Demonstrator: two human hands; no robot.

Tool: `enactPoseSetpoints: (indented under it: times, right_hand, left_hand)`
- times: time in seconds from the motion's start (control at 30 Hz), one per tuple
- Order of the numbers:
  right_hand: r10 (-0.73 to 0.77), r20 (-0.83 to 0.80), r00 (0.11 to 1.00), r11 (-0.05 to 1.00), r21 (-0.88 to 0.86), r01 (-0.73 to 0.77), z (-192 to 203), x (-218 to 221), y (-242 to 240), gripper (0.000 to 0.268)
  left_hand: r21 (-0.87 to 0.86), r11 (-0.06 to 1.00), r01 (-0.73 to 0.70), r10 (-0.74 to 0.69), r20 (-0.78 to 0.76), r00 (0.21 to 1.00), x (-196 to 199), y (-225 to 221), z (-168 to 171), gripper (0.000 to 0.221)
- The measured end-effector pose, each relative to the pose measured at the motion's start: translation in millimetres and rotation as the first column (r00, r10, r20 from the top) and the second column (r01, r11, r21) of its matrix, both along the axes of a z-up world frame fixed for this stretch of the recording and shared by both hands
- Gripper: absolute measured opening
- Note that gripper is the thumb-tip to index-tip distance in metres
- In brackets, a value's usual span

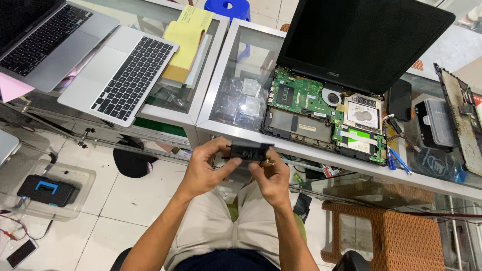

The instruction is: The person removes a laptop battery from the chassis using a plastic pry tool, then places a new battery into the laptop and secures it with a screwdriver.

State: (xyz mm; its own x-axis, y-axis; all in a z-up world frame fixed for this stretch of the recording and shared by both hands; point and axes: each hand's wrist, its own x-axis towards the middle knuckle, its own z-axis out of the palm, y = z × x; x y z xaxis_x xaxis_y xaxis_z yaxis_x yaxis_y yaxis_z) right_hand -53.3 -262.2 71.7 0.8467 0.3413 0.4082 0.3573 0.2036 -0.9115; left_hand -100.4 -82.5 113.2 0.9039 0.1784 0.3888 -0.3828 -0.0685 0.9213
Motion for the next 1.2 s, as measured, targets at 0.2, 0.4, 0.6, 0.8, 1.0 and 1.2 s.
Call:
enactPoseSetpoints:
  times: [0.2, 0.4, 0.6, 0.8, 1.0, 1.2]
  right_hand:
    - [-0.022, 0.183, 0.983, 1.0, 0.016, 0.02, 41.4, -1.3, -2.0, 0.014]
    - [-0.093, 0.321, 0.943, 0.991, -0.061, 0.119, 62.8, -13.8, -5.3, 0.022]
    - [-0.158, 0.383, 0.91, 0.97, -0.115, 0.216, 62.2, -18.6, -7.0, 0.026]
    - [-0.167, 0.426, 0.889, 0.966, -0.111, 0.234, 75.4, -26.0, -0.7, 0.02]
    - [-0.203, 0.446, 0.872, 0.94, -0.162, 0.302, 67.0, -23.6, -4.4, 0.018]
    - [-0.204, 0.278, 0.939, 0.941, -0.209, 0.267, 70.6, -15.0, -11.6, 0.017]
  left_hand:
    - [0.047, 0.999, 0.009, -0.019, 0.21, 0.978, -11.3, -5.2, 23.6, 0.015]
    - [-0.046, 0.989, 0.142, -0.123, 0.287, 0.95, -0.4, -3.2, 8.8, 0.014]
    - [-0.262, 0.928, 0.264, -0.194, 0.265, 0.945, 10.0, -12.8, -21.8, 0.014]
    - [-0.49, 0.815, 0.309, -0.168, 0.311, 0.936, 28.4, -29.2, -78.9, 0.019]
    - [-0.616, 0.727, 0.304, -0.174, 0.263, 0.949, 34.2, -36.5, -100.7, 0.017]
    - [-0.736, 0.649, 0.194, -0.132, 0.143, 0.981, 46.9, -54.6, -107.9, 0.025]
